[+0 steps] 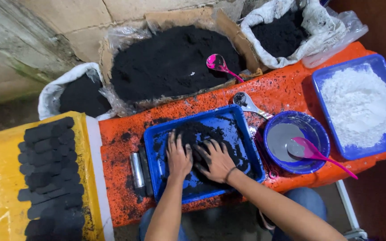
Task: Kneading a black mixture, likely charcoal paste, in a blue tray using both hands to ensure a consistent texture.
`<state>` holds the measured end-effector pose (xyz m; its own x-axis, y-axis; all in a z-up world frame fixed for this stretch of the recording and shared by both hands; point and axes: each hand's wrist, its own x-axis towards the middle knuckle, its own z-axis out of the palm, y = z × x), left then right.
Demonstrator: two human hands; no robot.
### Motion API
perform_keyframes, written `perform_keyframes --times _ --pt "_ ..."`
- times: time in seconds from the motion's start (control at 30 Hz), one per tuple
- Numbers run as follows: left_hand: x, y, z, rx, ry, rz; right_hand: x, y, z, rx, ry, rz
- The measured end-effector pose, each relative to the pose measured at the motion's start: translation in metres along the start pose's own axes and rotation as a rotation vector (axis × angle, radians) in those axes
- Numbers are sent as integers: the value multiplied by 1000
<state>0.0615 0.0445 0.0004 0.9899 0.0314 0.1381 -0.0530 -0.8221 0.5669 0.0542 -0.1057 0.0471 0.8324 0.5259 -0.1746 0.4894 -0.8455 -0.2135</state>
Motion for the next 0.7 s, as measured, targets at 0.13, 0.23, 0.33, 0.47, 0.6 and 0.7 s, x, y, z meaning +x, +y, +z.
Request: perform_keyframes --times 0.13,0.23,0.33,0.47,0.6,0.7 --pt "7 2 6 -105 -122 -120 -19 1 -28 146 -155 128" --pt "3 3 13 -230 -159 -74 -8 6 -16 223 -170 211" --pt "3 -4 25 -296 -138 8 20 4 -7 311 -96 237" --pt "11 -26 45 -1067 -216 -371 32 -13 -8 396 -112 120" --pt "13 -52 82 -1076 -89 -185 17 -24 -15 134 -287 54" --pt "6 -64 119 -729 -110 -31 11 -30 -16 -85 -334 88"
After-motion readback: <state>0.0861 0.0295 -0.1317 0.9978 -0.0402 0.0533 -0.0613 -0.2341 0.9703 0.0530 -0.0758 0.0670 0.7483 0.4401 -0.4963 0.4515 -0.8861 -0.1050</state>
